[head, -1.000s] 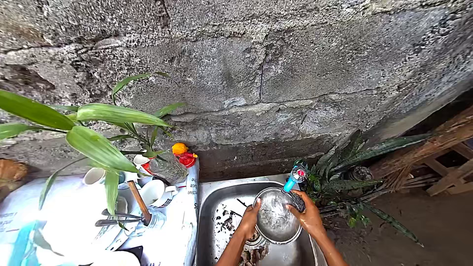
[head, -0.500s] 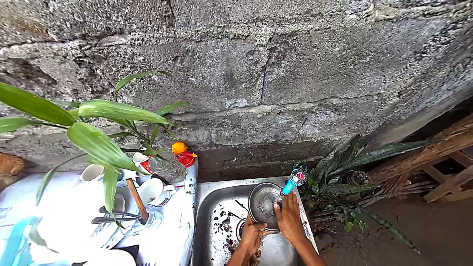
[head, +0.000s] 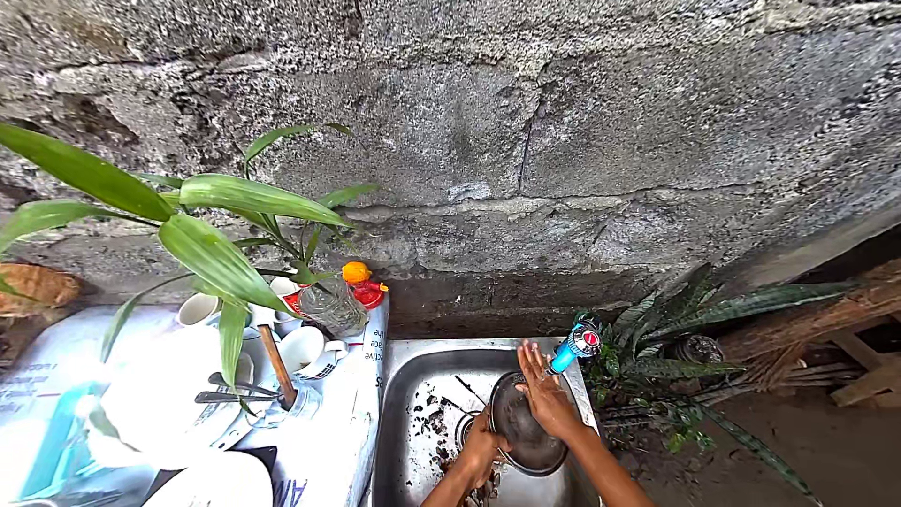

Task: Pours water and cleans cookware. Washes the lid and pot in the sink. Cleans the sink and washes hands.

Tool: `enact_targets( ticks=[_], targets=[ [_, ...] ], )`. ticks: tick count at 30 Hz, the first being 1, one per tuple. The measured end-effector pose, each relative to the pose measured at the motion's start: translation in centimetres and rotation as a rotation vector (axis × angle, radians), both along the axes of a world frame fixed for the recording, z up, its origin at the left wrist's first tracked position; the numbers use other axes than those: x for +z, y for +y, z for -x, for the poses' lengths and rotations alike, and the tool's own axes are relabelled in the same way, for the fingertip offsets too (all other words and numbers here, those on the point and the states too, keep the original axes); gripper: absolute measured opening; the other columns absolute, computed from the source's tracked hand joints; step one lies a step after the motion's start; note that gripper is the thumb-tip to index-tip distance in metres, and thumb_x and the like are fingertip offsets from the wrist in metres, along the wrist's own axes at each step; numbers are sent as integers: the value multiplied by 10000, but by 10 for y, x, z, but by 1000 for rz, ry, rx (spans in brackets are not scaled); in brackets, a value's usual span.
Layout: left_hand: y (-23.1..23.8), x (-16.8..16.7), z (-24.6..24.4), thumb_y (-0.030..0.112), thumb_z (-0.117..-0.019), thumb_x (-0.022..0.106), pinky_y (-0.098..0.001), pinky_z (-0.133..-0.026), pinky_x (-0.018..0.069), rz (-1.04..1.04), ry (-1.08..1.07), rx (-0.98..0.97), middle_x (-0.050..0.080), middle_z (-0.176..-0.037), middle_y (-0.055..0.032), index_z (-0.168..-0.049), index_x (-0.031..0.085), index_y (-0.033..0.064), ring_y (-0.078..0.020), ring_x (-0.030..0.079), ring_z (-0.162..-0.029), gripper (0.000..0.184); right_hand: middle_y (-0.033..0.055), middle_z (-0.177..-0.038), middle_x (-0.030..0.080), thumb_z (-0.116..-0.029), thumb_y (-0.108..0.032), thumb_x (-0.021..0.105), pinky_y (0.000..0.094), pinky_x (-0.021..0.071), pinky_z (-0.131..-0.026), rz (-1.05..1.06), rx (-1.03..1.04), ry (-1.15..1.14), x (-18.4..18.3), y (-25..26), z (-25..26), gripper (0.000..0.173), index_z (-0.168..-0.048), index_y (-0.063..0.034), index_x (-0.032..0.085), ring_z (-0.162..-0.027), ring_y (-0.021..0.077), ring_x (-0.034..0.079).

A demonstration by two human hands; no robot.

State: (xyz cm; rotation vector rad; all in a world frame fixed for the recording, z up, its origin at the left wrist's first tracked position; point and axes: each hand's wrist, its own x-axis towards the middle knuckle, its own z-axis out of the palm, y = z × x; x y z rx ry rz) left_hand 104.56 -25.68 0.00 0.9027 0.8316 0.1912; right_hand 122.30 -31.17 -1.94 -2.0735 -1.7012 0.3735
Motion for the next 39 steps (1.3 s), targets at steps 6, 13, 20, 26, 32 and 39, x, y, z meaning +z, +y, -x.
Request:
enact_targets(
  ticks=[6,13,20,26,32,39],
  targets=[
    [11,4,0,-204,-753,562,-405,-713,588,-76,22,-117,664,-1202,-155,-1442,449,51,-228,684,-940,743,103,-1714,187,-1068,-280,494,620,137,-1256,17,86,28,6,5,-2,633,-1630,-91,272,-1590,329,112],
    [10,2,-3,-188,-775,557,-390,-693,588,-39,8,-20,670,-1135,-146,-1389,463,33,-219,682,-887,659,148,-1713,152,-1101,-367,280,587,97,-1279,-71,140,196,5,8,16,613,-1627,-53,255,-1593,315,102],
    [11,11,13,-220,-841,506,-475,-678,618,105,-69,214,602,-1254,-226,-1575,193,143,-336,704,-914,876,263,-1235,615,-736,-181,870,441,543,-986,-583,-602,335,0,1,-4,531,-1129,91,638,-1124,319,646],
    [1,14,0,-203,-805,523,-470,-682,617,136,-115,156,586,-1284,-226,-1610,70,216,-338,701,-912,1015,261,-1399,537,-1004,-348,530,517,389,-1143,-338,-637,552,10,9,37,569,-1394,65,492,-1338,365,503],
    [-4,13,-7,-200,-822,540,-449,-699,616,85,-123,77,630,-1186,-190,-1526,225,96,-297,706,-902,825,177,-1158,688,-852,-72,739,422,564,-959,-387,-394,374,9,-15,60,179,-1022,-29,774,-1096,289,674],
    [-17,23,-22,-202,-776,599,-480,-692,618,33,-102,40,616,-1238,-211,-1553,231,115,-326,700,-937,917,206,-1094,709,-888,-115,741,493,552,-962,-338,-443,329,22,-13,38,216,-1059,17,735,-1065,348,685]
  ],
)
